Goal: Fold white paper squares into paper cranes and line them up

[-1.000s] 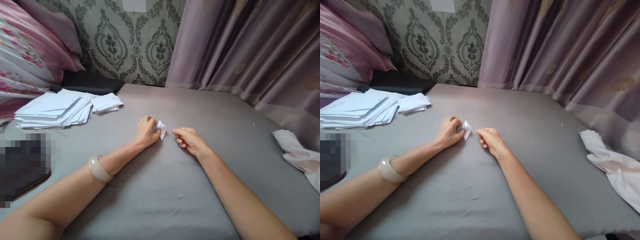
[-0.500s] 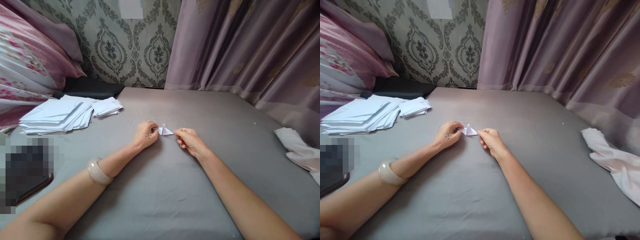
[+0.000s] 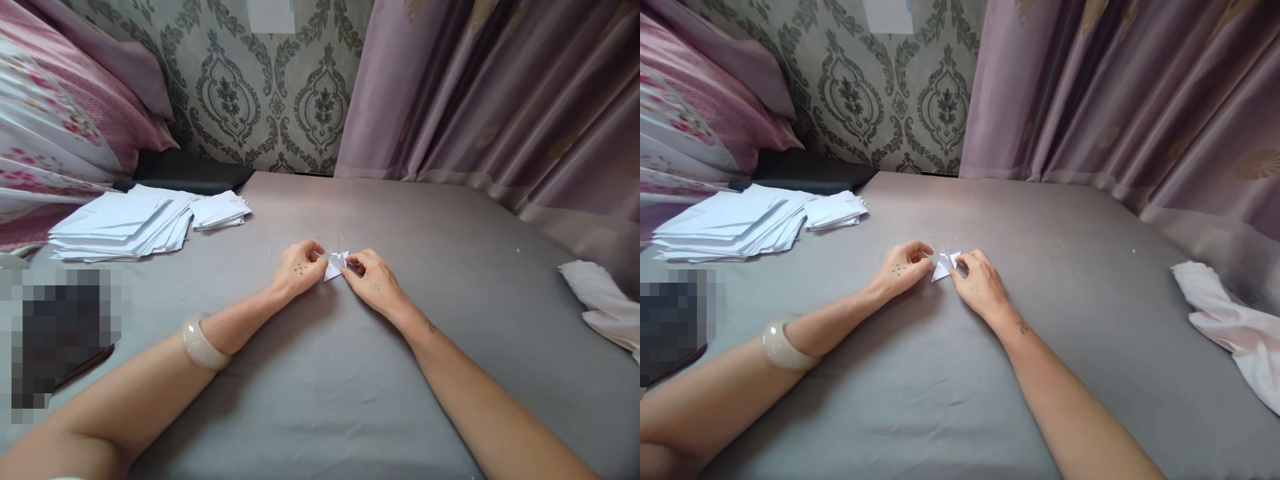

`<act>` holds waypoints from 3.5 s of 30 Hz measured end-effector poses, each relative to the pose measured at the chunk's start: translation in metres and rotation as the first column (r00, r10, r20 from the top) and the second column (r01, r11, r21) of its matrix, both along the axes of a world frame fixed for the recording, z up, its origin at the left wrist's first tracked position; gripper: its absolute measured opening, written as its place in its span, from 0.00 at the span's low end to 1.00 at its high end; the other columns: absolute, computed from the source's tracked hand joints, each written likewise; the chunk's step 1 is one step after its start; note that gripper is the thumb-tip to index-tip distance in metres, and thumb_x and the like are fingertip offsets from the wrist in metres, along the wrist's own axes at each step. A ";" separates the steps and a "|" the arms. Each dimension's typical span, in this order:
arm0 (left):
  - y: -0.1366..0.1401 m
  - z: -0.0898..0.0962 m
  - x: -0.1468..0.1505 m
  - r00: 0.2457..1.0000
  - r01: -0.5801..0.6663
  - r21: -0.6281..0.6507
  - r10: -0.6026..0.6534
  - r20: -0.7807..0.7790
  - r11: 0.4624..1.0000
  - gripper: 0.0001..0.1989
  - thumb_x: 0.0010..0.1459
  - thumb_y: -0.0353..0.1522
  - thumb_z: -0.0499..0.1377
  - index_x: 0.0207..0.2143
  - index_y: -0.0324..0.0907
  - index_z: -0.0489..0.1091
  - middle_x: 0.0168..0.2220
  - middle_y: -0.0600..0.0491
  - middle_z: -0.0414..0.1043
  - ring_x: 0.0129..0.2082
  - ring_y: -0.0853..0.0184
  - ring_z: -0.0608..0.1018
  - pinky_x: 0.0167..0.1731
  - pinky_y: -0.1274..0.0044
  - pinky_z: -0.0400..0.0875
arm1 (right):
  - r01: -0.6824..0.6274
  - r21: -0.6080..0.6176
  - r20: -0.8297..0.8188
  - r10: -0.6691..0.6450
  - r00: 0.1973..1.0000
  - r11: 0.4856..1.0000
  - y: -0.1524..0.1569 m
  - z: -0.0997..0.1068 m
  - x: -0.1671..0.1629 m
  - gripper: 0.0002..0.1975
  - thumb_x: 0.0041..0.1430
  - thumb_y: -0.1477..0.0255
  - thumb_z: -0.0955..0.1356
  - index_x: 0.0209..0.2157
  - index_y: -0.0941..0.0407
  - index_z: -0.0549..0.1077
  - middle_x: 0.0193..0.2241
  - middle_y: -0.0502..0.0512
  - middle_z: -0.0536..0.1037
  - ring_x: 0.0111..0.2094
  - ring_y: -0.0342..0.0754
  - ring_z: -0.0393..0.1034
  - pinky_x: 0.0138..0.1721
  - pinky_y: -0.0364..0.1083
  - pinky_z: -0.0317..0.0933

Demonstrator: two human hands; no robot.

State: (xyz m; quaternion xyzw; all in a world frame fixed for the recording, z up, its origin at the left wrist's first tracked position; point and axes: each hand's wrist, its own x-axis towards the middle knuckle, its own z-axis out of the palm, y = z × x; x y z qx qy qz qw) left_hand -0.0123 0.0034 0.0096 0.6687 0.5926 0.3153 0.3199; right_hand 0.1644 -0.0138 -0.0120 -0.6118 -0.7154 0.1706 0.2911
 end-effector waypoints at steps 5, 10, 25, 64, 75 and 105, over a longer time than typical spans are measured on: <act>0.006 -0.006 -0.002 0.997 0.069 0.038 -0.070 0.029 0.997 0.18 0.44 0.27 0.56 0.41 0.39 0.71 0.39 0.50 0.74 0.31 0.68 0.73 0.34 0.76 0.68 | -0.054 -0.008 0.013 0.054 0.998 0.998 0.008 -0.001 0.003 0.06 0.57 0.70 0.65 0.32 0.53 0.75 0.36 0.52 0.73 0.34 0.45 0.69 0.39 0.46 0.61; 0.007 -0.012 -0.001 0.980 0.184 0.088 -0.190 0.064 0.979 0.14 0.47 0.31 0.60 0.39 0.39 0.71 0.36 0.51 0.73 0.32 0.68 0.73 0.34 0.77 0.68 | -0.145 0.069 -0.008 0.146 0.989 0.987 0.013 -0.001 0.001 0.08 0.59 0.72 0.64 0.34 0.53 0.76 0.36 0.52 0.73 0.35 0.44 0.68 0.40 0.45 0.60; 0.016 -0.020 0.003 0.973 0.201 0.099 -0.210 0.098 0.975 0.06 0.50 0.31 0.58 0.29 0.38 0.73 0.23 0.56 0.68 0.25 0.72 0.67 0.26 0.81 0.60 | -0.040 0.052 -0.106 0.045 0.993 0.998 0.011 0.002 -0.004 0.08 0.53 0.74 0.65 0.35 0.55 0.74 0.33 0.52 0.77 0.31 0.44 0.69 0.36 0.45 0.61; 0.021 -0.024 0.008 0.970 0.225 0.143 -0.235 0.058 0.964 0.10 0.53 0.33 0.57 0.31 0.38 0.76 0.23 0.55 0.68 0.25 0.72 0.66 0.27 0.81 0.60 | -0.004 -0.049 -0.157 -0.003 0.988 0.999 0.013 0.009 -0.011 0.09 0.52 0.69 0.64 0.30 0.55 0.76 0.31 0.53 0.79 0.33 0.46 0.71 0.38 0.45 0.62; 0.019 -0.022 0.008 0.973 0.226 0.206 -0.230 -0.002 0.952 0.10 0.54 0.31 0.56 0.32 0.38 0.77 0.25 0.53 0.72 0.27 0.70 0.70 0.28 0.81 0.63 | 0.076 -0.107 -0.149 -0.091 0.985 0.991 0.025 0.010 -0.014 0.16 0.53 0.60 0.65 0.19 0.56 0.73 0.20 0.50 0.73 0.25 0.45 0.66 0.28 0.43 0.57; 0.020 -0.023 0.006 0.955 0.269 0.152 -0.284 0.083 0.951 0.11 0.54 0.34 0.57 0.33 0.38 0.78 0.27 0.53 0.75 0.28 0.70 0.72 0.30 0.81 0.64 | -0.103 -0.521 -0.621 -0.293 0.727 0.848 0.024 0.023 -0.012 0.13 0.50 0.67 0.71 0.20 0.59 0.68 0.17 0.46 0.66 0.13 0.32 0.50 0.12 0.36 0.37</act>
